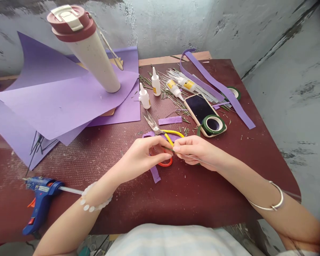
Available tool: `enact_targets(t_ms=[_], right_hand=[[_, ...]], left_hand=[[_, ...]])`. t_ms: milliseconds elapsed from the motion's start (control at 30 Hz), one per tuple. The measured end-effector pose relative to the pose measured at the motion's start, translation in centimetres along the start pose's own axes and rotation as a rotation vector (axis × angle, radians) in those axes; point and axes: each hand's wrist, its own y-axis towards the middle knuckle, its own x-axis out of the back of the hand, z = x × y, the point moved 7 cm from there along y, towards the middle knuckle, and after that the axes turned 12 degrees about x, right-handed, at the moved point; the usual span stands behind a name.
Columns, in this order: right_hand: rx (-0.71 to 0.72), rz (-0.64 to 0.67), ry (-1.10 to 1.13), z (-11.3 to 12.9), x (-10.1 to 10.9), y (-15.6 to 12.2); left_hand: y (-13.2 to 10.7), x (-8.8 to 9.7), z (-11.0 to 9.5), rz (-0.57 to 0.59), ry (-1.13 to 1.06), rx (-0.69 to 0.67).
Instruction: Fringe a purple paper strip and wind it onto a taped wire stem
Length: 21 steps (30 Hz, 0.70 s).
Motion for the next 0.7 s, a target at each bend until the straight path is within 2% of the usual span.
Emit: enact_targets(t_ms=[67, 200, 300, 433, 700], right_hand=[[0.046, -0.012, -0.093, 0.3, 0.1, 0.1], [0.139, 0.006, -0.311, 1.3, -0.2, 0.0], [0.151, 0.009, -0.377, 1.5, -0.3, -0.1], [0.102, -0.013, -0.281, 0.8, 0.1, -0.1], [0.0, 0.038, 0.053, 0.1, -0.3, -0.1]], left_hand=[[0.2, -0.6, 0.4, 0.09, -0.075, 0.07], [0.6, -1.0, 1.3, 0.151, -0.105, 0.133], [0.7, -1.0, 1.8, 0.186, -0.071, 0.155], [0.6, -0.5, 1.6, 0.153, -0.098, 0.147], [0.4, -0.1, 0.7, 0.126, -0.246, 0.075]])
